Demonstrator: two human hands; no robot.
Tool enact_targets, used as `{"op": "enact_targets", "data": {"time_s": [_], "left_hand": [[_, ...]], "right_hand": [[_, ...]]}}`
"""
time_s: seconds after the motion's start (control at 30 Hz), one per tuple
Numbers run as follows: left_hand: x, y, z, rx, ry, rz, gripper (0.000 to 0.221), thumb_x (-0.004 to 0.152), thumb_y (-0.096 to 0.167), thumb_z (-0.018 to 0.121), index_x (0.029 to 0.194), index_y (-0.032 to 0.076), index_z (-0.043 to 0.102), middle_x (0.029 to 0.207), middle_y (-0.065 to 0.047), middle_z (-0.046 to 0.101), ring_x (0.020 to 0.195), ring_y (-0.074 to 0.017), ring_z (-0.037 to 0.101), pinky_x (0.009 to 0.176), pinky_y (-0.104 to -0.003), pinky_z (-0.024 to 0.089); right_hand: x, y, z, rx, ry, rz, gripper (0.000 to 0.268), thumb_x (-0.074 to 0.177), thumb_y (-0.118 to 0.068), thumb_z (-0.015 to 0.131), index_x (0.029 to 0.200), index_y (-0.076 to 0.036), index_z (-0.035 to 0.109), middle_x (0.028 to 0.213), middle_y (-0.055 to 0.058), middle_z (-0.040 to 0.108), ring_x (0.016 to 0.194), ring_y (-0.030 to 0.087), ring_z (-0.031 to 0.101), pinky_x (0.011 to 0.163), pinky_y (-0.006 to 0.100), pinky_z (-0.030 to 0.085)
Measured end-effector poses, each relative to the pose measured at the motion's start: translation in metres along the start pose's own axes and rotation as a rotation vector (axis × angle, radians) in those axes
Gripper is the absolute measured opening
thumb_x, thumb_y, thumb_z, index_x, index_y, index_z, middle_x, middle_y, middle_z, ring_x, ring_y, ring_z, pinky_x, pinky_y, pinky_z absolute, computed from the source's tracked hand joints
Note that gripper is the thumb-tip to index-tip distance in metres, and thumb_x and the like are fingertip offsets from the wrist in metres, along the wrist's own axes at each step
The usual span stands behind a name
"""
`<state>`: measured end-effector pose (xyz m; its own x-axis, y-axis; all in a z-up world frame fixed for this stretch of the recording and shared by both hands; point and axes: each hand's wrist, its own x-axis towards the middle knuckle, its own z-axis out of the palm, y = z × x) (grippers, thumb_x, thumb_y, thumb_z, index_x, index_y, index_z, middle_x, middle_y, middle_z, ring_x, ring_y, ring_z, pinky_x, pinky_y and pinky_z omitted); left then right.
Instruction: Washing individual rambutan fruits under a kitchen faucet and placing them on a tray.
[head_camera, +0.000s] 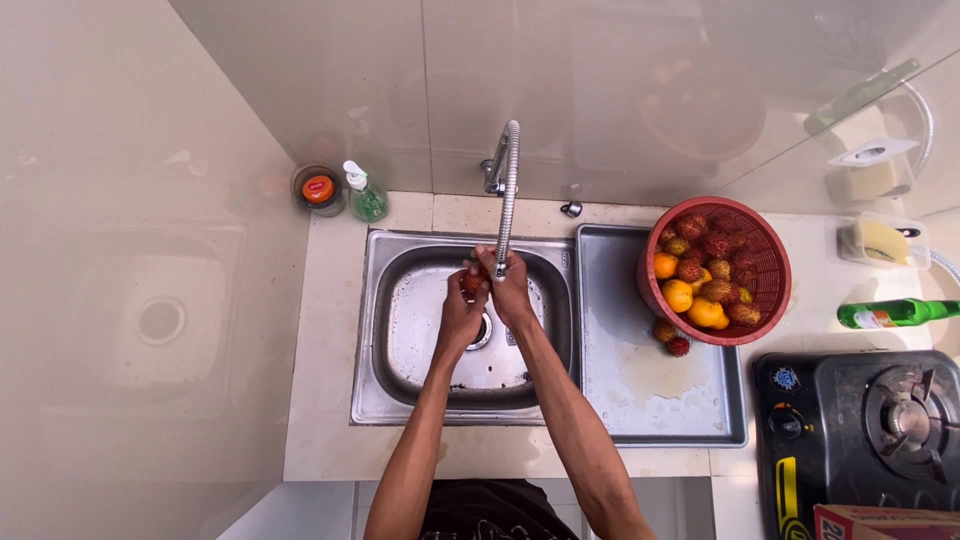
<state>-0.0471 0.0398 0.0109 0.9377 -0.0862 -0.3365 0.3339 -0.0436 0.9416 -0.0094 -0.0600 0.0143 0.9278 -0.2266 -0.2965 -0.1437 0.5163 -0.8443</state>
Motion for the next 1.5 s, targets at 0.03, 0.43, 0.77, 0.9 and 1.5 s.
{"op": "enact_targets", "data": {"time_s": [0.03, 0.43, 0.77, 0.9, 1.5], "left_hand": [[0.000, -0.002, 0.002, 0.003, -0.005, -0.002, 0.053, 0.100, 0.022, 0.062, 0.143, 0.000, 0.040, 0.113, -0.024, 0.064, 0.094, -0.0292, 0.070, 0.079, -0.037, 0.060], [-0.009, 0.003, -0.014, -0.632, -0.079, -0.081, 0.025, 0.097, 0.013, 0.051, 0.122, 0.014, 0.052, 0.101, -0.009, 0.061, 0.077, -0.0173, 0.060, 0.055, -0.023, 0.044], [-0.010, 0.014, -0.016, -0.743, -0.124, -0.177, 0.019, 0.103, 0.031, 0.053, 0.110, 0.016, 0.062, 0.091, -0.010, 0.063, 0.069, -0.0212, 0.066, 0.057, -0.025, 0.051], [0.015, -0.018, -0.001, -0.748, -0.193, -0.136, 0.020, 0.093, 0.007, 0.070, 0.110, 0.013, 0.062, 0.098, -0.010, 0.067, 0.084, -0.0248, 0.072, 0.075, -0.030, 0.062], [0.066, 0.000, 0.046, -1.215, -0.395, -0.273, 0.010, 0.097, 0.024, 0.062, 0.098, 0.014, 0.063, 0.081, 0.001, 0.051, 0.076, -0.0127, 0.050, 0.063, -0.017, 0.044]], "right_hand": [[0.000, -0.005, 0.002, 0.002, 0.006, -0.001, 0.015, 0.093, -0.015, 0.077, 0.098, -0.008, 0.064, 0.087, 0.009, 0.070, 0.066, 0.016, 0.068, 0.073, 0.033, 0.060], [-0.026, -0.038, 0.023, 0.054, -0.027, 0.136, 0.032, 0.086, -0.011, 0.083, 0.099, -0.010, 0.053, 0.079, 0.003, 0.061, 0.055, 0.014, 0.062, 0.045, 0.022, 0.055], [0.004, -0.014, -0.010, 0.196, -0.206, 0.246, 0.025, 0.100, -0.029, 0.051, 0.112, -0.010, 0.062, 0.086, 0.009, 0.054, 0.056, 0.015, 0.046, 0.044, 0.022, 0.035], [0.002, -0.009, -0.037, 0.055, -0.016, 0.185, 0.017, 0.098, -0.026, 0.060, 0.090, -0.011, 0.064, 0.059, -0.002, 0.050, 0.037, 0.003, 0.032, 0.034, 0.016, 0.023], [-0.024, -0.044, -0.086, 0.189, 0.010, 0.293, 0.026, 0.090, -0.038, 0.053, 0.097, -0.013, 0.060, 0.080, 0.007, 0.057, 0.069, 0.024, 0.070, 0.060, 0.033, 0.063]]}}
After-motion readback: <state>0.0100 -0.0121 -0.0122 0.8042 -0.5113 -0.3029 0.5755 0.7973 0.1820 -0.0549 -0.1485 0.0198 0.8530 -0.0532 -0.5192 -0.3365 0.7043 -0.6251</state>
